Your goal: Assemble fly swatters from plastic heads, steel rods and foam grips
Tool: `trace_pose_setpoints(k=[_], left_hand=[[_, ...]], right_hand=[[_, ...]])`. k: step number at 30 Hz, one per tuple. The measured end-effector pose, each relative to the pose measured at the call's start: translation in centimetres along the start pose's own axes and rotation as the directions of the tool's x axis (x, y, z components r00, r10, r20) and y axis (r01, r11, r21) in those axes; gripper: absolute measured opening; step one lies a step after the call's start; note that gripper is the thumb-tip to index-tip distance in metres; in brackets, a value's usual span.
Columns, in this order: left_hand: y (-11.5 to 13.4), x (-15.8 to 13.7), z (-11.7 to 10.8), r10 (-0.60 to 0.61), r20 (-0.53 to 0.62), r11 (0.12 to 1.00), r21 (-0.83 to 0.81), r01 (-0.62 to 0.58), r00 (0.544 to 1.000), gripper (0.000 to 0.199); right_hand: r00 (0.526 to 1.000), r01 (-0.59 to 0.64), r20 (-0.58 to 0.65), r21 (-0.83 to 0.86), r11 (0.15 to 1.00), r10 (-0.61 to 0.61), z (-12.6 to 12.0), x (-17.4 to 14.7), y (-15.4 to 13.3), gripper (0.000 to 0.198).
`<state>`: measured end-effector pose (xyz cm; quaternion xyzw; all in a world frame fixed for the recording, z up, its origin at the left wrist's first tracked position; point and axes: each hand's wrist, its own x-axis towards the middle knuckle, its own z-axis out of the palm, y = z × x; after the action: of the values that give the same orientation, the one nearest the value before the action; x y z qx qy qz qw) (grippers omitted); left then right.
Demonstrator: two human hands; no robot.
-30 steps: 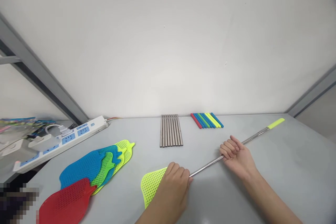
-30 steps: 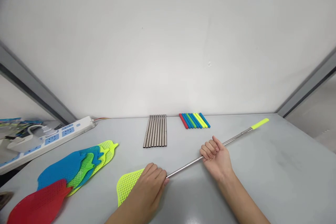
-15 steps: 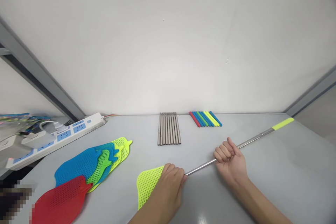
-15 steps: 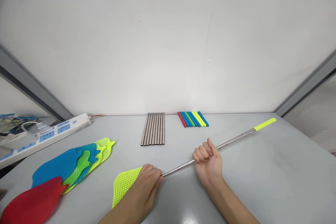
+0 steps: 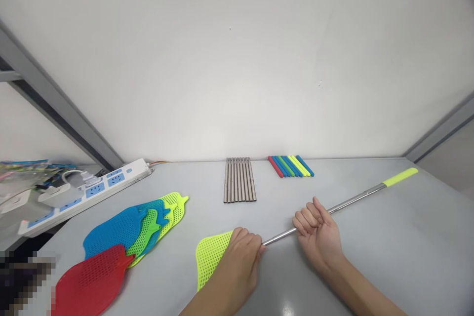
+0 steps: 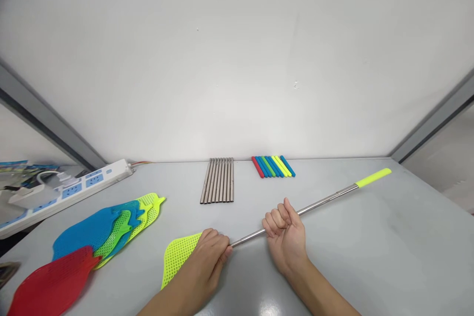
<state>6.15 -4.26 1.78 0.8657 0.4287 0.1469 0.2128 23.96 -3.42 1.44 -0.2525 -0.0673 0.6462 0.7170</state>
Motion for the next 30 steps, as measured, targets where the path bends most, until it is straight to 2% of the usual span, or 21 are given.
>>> trace_pose_setpoints(k=[9, 13, 17, 22, 26, 30], left_hand=[[-0.4, 0.5, -0.9, 0.074, -0.083, 0.993, 0.103, -0.065, 0.994, 0.024], [-0.4, 0.7, -1.7, 0.116, -0.105, 0.985, 0.140, -0.101, 0.988, 0.025], [-0.4, 0.6, -2.4, 0.139, -0.143, 0.985, 0.122, -0.122, 0.980, 0.024], [-1.2, 0.8, -3.2, 0.106, -0.209, 0.992, 0.094, -0.088, 0.972, 0.014], [-1.4, 0.9, -3.7, 0.102, -0.177, 0.990, 0.114, -0.083, 0.979, 0.013], [-1.4, 0.8, -3.6, 0.109, -0.115, 0.988, 0.123, -0.095, 0.987, 0.021]], right_hand=[[0.999, -0.017, 0.034, -0.032, 0.999, 0.018, 0.4, 0.1, 0.1, 0.038], [0.995, -0.076, 0.064, -0.007, 0.997, 0.077, 0.5, 0.3, -0.4, 0.035], [0.990, -0.103, 0.092, -0.015, 0.995, 0.104, 0.4, 0.7, -1.0, 0.033], [0.989, -0.092, 0.116, -0.033, 0.995, 0.095, 0.4, 0.9, -1.6, 0.031], [0.983, -0.118, 0.140, 0.016, 0.993, 0.115, 0.6, 0.8, -2.2, 0.025], [0.984, -0.103, 0.141, -0.018, 0.995, 0.105, 0.6, 0.8, -2.2, 0.013]])
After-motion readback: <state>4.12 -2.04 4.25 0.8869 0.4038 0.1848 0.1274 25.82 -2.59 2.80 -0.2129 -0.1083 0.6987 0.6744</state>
